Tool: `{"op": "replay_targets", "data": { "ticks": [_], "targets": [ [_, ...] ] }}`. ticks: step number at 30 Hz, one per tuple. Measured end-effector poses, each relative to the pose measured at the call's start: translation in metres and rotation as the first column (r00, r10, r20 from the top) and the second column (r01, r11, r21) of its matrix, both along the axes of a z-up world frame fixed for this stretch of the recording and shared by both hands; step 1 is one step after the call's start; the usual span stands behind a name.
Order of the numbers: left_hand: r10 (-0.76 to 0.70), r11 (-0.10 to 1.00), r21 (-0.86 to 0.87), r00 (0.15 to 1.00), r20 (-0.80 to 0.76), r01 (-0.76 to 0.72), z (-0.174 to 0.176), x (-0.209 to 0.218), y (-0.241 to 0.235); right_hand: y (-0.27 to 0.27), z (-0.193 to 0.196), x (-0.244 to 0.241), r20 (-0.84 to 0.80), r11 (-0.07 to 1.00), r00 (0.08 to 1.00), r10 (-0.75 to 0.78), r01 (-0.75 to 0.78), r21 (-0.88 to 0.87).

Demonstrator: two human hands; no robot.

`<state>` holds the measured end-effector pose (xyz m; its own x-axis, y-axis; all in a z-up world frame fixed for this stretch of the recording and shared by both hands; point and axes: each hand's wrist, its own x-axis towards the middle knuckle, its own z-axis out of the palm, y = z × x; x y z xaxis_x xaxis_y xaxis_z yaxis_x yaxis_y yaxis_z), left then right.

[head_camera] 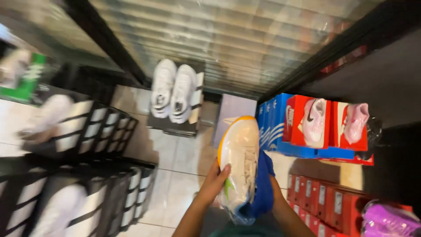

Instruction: Cleaning shoe boxes and shoes with a cloth in a storage area

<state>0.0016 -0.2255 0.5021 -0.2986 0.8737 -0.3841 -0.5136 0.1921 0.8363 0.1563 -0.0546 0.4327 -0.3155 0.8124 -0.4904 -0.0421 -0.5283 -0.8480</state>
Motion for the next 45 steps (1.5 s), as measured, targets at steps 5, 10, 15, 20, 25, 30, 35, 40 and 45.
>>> {"op": "replay_targets", "data": {
  "ticks": [5, 10, 15, 20, 25, 30, 35, 40, 45],
  "targets": [
    [0.011, 0.983, 0.177, 0.960, -0.281, 0.040, 0.038, -0.026, -0.077, -0.071, 0.060, -0.006, 0.048, 0.958, 0.996, 0.073, -0.083, 0.275],
    [-0.016, 1.000, 0.009, 0.881, 0.472, 0.013, 0.035, -0.014, -0.098, -0.129, 0.100, 0.015, 0.179, 0.864, 0.980, 0.091, -0.167, 0.475],
    [0.019, 0.979, 0.196, 0.990, 0.141, -0.047, 0.092, -0.007, -0.125, -0.180, 0.253, 0.007, 0.377, 0.399, 0.857, 0.350, -0.501, 0.768],
    [-0.036, 0.987, 0.124, 0.900, -0.435, 0.099, 0.115, -0.004, -0.132, -0.128, 0.211, -0.016, 0.271, 0.510, 0.938, 0.217, -0.345, 0.788],
    [0.127, 0.949, 0.314, 0.908, -0.400, 0.005, 0.061, -0.010, -0.126, -0.197, 0.294, -0.041, 0.486, 0.137, 0.872, 0.048, -0.488, 0.862],
    [0.148, 0.930, 0.361, 0.828, -0.540, 0.069, 0.076, -0.011, -0.143, -0.173, 0.277, -0.027, 0.473, -0.278, 0.876, 0.094, -0.433, 0.858],
    [0.197, 0.880, 0.474, 0.878, -0.436, 0.037, 0.094, -0.004, -0.144, -0.153, 0.260, -0.037, 0.330, 0.642, 0.943, 0.031, -0.272, 0.717],
    [0.254, 0.891, 0.454, 0.806, -0.535, 0.020, 0.117, -0.018, -0.140, -0.206, 0.316, -0.032, 0.412, 0.217, 0.892, 0.187, -0.447, 0.868],
    [0.103, 0.857, 0.433, 0.729, -0.677, 0.280, 0.159, -0.013, -0.155, -0.213, 0.298, -0.020, 0.382, 0.251, 0.908, 0.174, -0.416, 0.874]
  ]
}}
